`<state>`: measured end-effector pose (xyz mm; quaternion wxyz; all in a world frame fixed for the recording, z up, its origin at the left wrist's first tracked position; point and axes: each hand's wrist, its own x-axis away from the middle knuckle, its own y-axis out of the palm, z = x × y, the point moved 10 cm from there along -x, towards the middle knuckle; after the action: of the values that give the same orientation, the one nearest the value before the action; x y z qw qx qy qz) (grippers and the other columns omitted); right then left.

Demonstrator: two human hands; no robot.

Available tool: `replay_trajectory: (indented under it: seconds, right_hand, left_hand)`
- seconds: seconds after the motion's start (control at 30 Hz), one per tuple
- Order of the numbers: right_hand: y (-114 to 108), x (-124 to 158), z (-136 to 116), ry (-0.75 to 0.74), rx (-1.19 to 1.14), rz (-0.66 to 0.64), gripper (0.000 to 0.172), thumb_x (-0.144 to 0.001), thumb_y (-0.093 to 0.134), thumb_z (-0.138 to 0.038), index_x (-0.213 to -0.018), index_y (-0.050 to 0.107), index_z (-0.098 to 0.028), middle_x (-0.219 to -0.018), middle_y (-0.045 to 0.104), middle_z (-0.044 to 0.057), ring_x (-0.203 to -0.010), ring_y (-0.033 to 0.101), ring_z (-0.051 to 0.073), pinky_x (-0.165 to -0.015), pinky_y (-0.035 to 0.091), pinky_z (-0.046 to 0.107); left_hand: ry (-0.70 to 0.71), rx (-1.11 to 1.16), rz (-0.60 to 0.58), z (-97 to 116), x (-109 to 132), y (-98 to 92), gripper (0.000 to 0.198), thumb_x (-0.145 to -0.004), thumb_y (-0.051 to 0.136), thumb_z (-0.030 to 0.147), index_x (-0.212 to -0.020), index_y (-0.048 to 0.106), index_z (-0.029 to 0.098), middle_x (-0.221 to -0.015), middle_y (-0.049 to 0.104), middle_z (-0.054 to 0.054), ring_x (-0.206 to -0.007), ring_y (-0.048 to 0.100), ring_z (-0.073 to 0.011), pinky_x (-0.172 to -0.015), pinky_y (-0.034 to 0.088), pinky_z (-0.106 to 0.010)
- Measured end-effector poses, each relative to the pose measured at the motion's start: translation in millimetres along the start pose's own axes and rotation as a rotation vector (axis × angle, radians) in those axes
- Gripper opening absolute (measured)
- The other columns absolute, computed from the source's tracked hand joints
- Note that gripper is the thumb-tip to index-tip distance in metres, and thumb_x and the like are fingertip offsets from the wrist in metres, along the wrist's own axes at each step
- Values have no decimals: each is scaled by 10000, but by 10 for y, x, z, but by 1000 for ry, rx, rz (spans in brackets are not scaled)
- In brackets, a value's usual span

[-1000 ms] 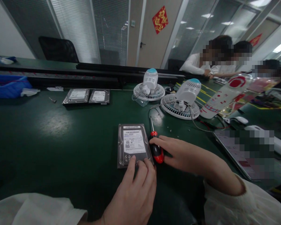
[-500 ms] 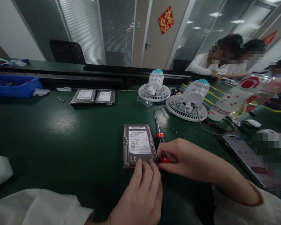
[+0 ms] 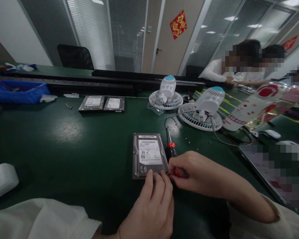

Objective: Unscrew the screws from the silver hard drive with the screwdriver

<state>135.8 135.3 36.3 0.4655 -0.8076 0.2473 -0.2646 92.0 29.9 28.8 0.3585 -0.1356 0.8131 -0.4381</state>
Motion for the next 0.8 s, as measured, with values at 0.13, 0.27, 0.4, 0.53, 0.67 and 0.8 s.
replay_trajectory:
  seconds: [0.13, 0.27, 0.4, 0.53, 0.67, 0.8]
  right_hand:
    - [-3, -12, -7, -11, 3, 16, 82, -839, 617, -166, -758, 606, -171, -626, 585, -56, -549, 486, 51, -566, 314, 201]
    - [-39, 21, 40, -2, -55, 23, 87, -853, 602, -185, -780, 647, -169, -614, 584, -54, -537, 478, 46, -545, 326, 187]
    - [-310, 114, 397, 132, -128, 145, 200, -867, 602, -349, -790, 667, -177, -548, 525, -61, -497, 422, 63, -492, 322, 196]
    - [-697, 214, 928, 350, -9, 349, 176, -811, 591, -343, -756, 624, -180, -514, 510, -48, -487, 417, 89, -503, 322, 228]
    - [-725, 131, 1209, 451, 69, 356, 118, -796, 610, -256, -706, 626, -181, -497, 542, -31, -500, 476, 107, -553, 344, 250]
    - [-536, -8, 1316, 466, 46, 259, 135, -853, 593, -247, -758, 657, -176, -498, 610, -19, -512, 577, 128, -602, 419, 253]
  left_hand:
    - [-1, 4, -3, 9, -5, 0, 426, -1037, 465, 359, -1213, 771, 119, -1241, 766, -144, -1121, 656, -323, -1074, 358, -518]
    - [-16, 10, -7, 1, -21, -13, 420, -1018, 500, 369, -1196, 788, 122, -1240, 767, -156, -1111, 659, -333, -1065, 355, -522]
    - [-30, 19, -4, -23, -39, -34, 419, -991, 540, 395, -1171, 810, 130, -1231, 773, -163, -1094, 663, -337, -1058, 353, -519]
    - [-42, 29, -6, -30, -39, -42, 458, -959, 580, 437, -1190, 807, 114, -1229, 772, -178, -1095, 658, -349, -1060, 353, -522]
    - [-43, 25, -17, -7, -27, -27, 480, -920, 621, 449, -1207, 799, 107, -1249, 766, -178, -1114, 645, -352, -1071, 356, -524]
    - [-58, 10, -18, -5, -18, -14, 470, -889, 662, 438, -1192, 802, 107, -1251, 765, -174, -1129, 634, -350, -1076, 370, -523]
